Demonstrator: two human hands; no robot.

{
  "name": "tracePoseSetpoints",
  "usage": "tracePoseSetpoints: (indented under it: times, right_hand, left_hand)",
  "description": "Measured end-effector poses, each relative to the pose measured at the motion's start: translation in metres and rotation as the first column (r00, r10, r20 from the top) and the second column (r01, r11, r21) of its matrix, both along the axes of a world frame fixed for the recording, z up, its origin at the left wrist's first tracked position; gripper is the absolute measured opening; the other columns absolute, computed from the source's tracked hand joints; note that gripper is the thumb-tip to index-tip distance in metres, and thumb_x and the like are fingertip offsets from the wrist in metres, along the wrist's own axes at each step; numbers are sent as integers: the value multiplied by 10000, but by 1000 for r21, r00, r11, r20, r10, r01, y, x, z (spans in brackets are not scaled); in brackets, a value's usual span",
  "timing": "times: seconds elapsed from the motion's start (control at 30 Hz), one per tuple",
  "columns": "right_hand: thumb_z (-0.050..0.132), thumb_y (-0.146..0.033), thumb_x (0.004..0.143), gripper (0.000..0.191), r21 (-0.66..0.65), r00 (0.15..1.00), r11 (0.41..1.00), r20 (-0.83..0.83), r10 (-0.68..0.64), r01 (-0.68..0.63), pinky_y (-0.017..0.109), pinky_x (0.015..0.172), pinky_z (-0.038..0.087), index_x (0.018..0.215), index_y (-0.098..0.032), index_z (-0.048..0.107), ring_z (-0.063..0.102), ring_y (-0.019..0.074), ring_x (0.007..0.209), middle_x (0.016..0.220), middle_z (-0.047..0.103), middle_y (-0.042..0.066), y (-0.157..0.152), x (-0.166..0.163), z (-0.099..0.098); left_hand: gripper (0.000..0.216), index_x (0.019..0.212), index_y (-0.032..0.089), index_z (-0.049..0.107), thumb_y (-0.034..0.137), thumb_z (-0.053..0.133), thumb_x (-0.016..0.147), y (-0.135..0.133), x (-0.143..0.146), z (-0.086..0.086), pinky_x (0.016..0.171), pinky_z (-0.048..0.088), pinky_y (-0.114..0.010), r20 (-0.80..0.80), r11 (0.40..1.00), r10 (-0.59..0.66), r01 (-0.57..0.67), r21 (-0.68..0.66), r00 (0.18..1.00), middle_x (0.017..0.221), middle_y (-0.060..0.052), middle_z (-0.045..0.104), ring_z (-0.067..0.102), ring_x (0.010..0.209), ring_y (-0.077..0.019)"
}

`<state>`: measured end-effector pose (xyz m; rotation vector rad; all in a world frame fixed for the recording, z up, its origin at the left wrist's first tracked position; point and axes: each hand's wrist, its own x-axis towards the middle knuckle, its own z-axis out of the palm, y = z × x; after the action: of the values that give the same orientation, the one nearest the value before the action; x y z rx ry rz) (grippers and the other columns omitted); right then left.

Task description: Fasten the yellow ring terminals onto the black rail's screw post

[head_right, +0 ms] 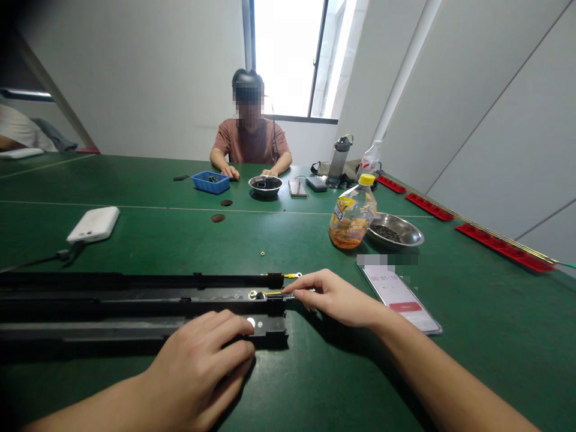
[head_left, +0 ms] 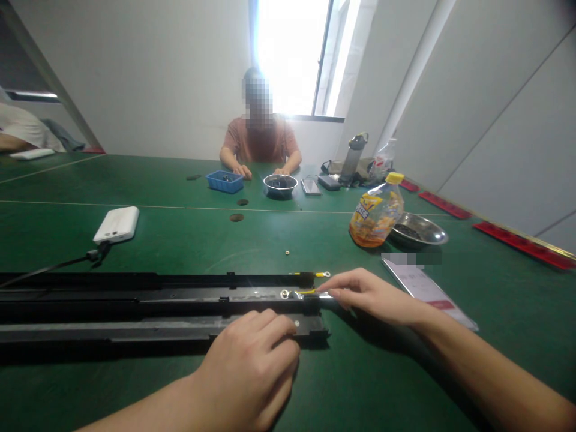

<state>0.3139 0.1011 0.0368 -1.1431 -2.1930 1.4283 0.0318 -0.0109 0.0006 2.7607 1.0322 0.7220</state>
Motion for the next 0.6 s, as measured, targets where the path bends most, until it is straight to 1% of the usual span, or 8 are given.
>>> tracePoseSetpoints:
  times: [0.17,0.23,0.33,0.4,0.5,0.6]
  right_hand:
    - [687,-552,987,504,-40,1000,999,0,3,-3,272,622,412,1209,-125,834,560,160,696,824,707,54,1,2,3]
    - [707,-562,973,523,-101,1000,995,-13,14,-15,263,613,411,1213,-113,828,543,145,669,781,675,39,0,1,5]
    - [743,-576,946,590,-241,999,969,-19,42,-45,241,572,418,1319,-121,780,522,122,609,732,630,7,-2,-1,7]
    - [761,-580,930,628,-294,999,954,-7,53,-53,220,517,395,1380,-142,749,526,114,575,720,627,-2,-3,-1,8]
    - [758,-577,932,619,-292,999,956,31,40,-29,194,437,339,1390,-160,749,540,109,538,707,641,2,-5,-2,8]
    - [738,-563,954,593,-272,999,962,42,23,-11,180,414,335,1391,-163,753,528,100,515,677,626,-4,-6,-3,8]
  left_hand:
    - [86,990,195,655,177,615,916,0,-1,-1,746,508,-412,-2,1000,-2,2,3,1000,1075,-73,667,581,886,-245]
    - [81,990,196,657,185,611,924,0,0,0,740,506,-413,1,1000,1,-1,8,1000,1070,-72,667,579,882,-245]
    - [75,984,195,658,189,604,932,-1,0,0,733,503,-411,-4,1000,1,-1,9,1000,1063,-72,670,579,875,-243]
    - [73,979,195,658,188,607,927,-1,0,0,730,501,-406,-9,1000,-1,1,10,1000,1074,-73,674,578,873,-239]
    - [74,973,195,659,182,608,922,-1,0,1,733,503,-402,-6,1000,2,-2,13,1000,1074,-71,676,580,871,-234]
    - [71,969,195,658,182,607,922,-1,1,1,728,505,-401,2,1000,0,0,15,1000,1057,-68,675,582,861,-234]
